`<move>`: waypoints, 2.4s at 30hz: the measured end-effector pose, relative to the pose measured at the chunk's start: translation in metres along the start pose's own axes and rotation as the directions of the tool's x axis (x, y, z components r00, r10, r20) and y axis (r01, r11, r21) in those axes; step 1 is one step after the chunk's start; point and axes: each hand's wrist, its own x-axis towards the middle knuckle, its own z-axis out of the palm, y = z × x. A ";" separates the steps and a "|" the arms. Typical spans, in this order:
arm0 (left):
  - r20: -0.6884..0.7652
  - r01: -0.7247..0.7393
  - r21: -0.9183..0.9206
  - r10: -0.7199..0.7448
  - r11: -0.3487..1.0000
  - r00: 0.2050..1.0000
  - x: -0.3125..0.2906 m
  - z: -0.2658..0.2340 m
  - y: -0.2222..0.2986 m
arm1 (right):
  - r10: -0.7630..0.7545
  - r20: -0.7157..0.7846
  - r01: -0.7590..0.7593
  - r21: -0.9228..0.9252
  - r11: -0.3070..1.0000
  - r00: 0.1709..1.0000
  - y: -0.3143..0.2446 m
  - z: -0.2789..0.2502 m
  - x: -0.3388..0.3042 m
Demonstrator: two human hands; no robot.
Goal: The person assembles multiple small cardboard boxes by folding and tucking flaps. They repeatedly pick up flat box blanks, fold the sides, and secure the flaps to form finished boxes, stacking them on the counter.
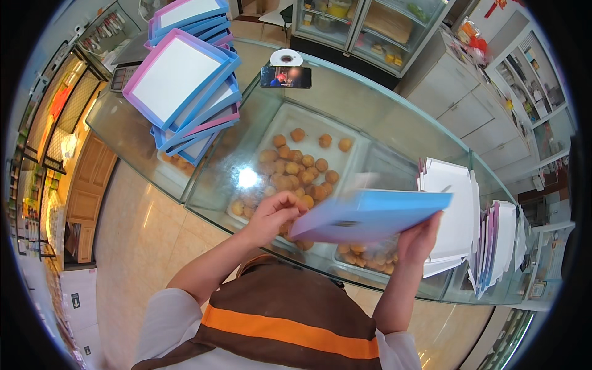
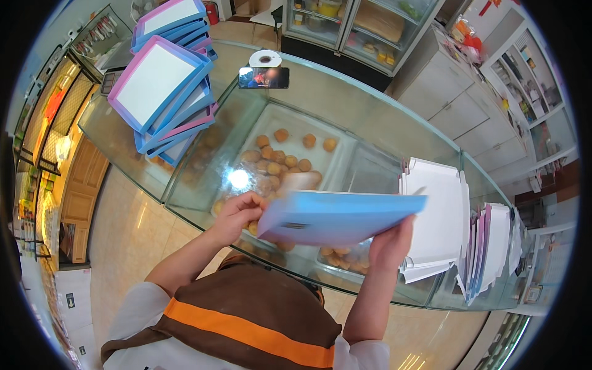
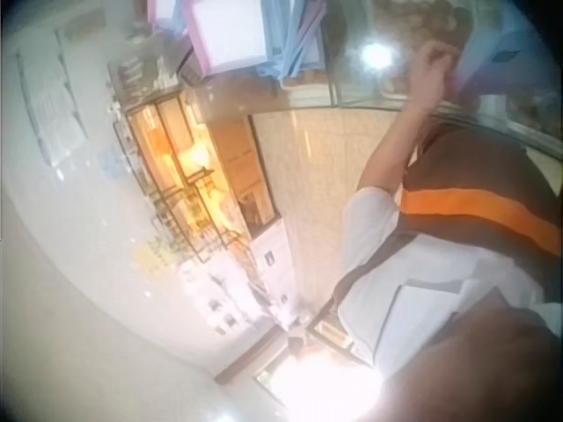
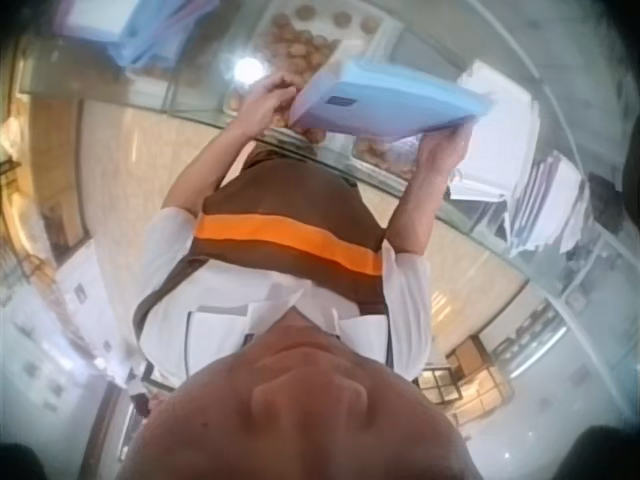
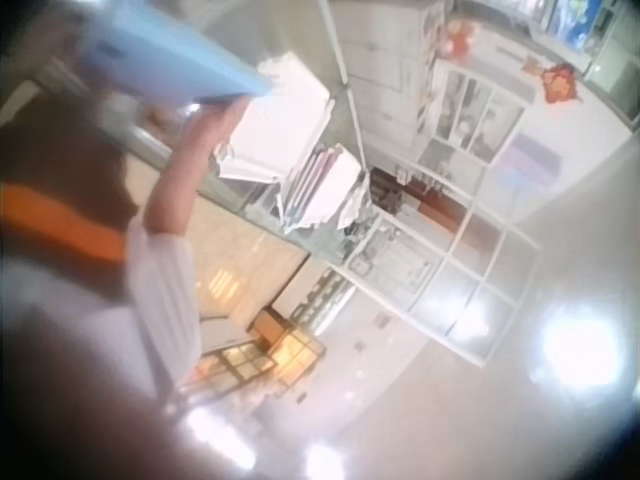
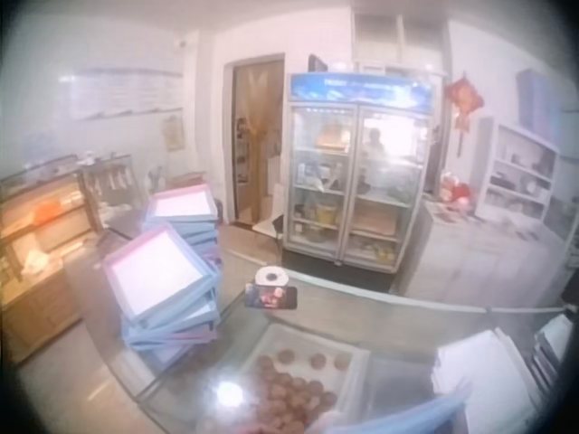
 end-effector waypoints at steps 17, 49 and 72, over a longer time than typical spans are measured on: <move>0.011 -0.335 0.030 0.335 0.942 0.942 -0.049 0.013 0.056 | 0.011 0.288 0.127 -0.455 0.881 0.958 -0.025 0.067 -0.055; -0.401 -0.367 0.251 0.441 0.896 0.803 -0.048 0.044 0.053 | -0.139 -0.052 0.114 -0.334 0.936 0.989 0.001 0.067 -0.084; -0.476 -0.360 -0.044 0.298 0.932 0.827 -0.040 0.037 0.060 | 0.110 -0.024 -0.111 -0.091 0.990 0.994 0.003 0.065 -0.072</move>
